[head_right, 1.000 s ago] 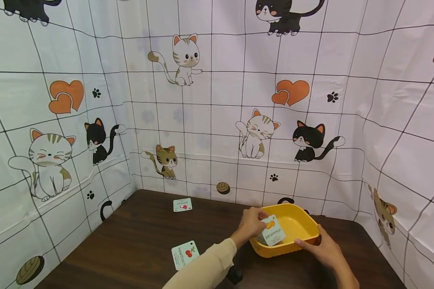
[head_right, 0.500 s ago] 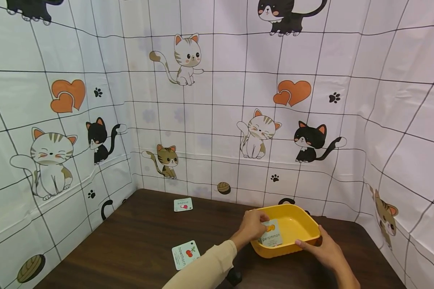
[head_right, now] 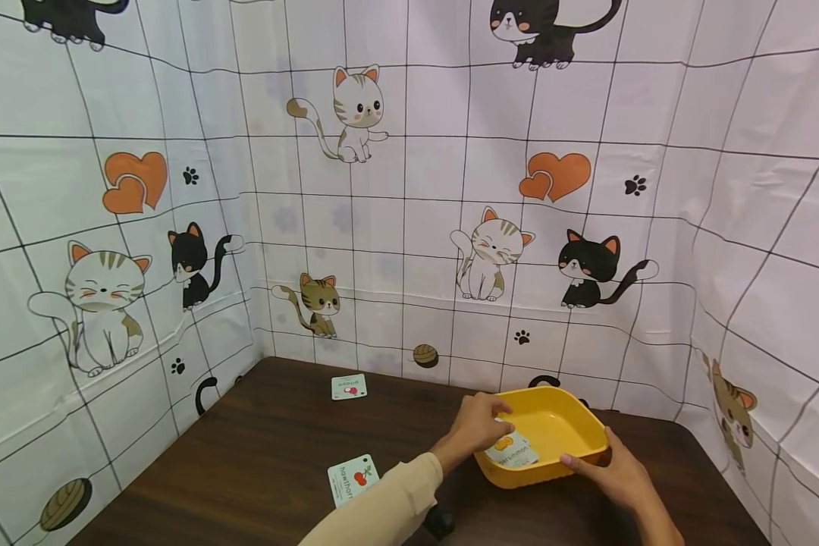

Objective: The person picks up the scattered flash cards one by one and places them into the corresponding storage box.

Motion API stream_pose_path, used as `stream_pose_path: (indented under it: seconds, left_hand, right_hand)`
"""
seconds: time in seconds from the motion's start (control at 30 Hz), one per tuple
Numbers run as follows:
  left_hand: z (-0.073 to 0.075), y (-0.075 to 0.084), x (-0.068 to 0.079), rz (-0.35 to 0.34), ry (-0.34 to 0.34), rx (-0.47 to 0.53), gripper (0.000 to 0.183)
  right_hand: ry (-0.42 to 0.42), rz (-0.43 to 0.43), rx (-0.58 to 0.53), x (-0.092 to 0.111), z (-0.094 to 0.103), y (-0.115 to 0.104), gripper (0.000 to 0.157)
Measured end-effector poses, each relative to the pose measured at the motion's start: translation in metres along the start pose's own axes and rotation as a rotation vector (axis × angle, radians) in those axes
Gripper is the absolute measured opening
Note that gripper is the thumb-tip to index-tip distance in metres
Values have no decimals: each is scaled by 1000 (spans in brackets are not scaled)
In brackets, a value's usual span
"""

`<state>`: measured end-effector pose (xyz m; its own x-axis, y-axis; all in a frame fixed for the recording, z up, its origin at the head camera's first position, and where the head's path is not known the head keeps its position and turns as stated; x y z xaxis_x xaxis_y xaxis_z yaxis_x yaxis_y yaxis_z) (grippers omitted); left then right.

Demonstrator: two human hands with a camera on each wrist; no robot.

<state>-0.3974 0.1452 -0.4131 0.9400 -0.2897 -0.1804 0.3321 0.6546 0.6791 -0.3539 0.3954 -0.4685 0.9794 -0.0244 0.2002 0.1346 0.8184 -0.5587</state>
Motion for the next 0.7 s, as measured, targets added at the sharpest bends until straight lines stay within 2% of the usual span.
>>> stream_pose_path:
  seconds: [0.43,0.7]
  left_hand:
    - [21,-9,10,-18,-9,39,27]
    - [38,-16,19,-76,-23,60,33]
  right_hand:
    - [-3,-8,-20,-1,0,4,126]
    - [-2,6,0,0,3,4,124]
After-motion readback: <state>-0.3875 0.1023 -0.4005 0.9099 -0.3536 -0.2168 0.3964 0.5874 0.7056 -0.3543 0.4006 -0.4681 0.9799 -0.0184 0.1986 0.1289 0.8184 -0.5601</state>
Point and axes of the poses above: each hand's wrist, its own x-axis away from the middle knuckle, its own z-axis out of the back of the hand, y = z × x, the point moved 7 cm from there along -x, towards the middle knuckle, and after that the axes turned 6 degrees about -y, right-handed, at the moved point
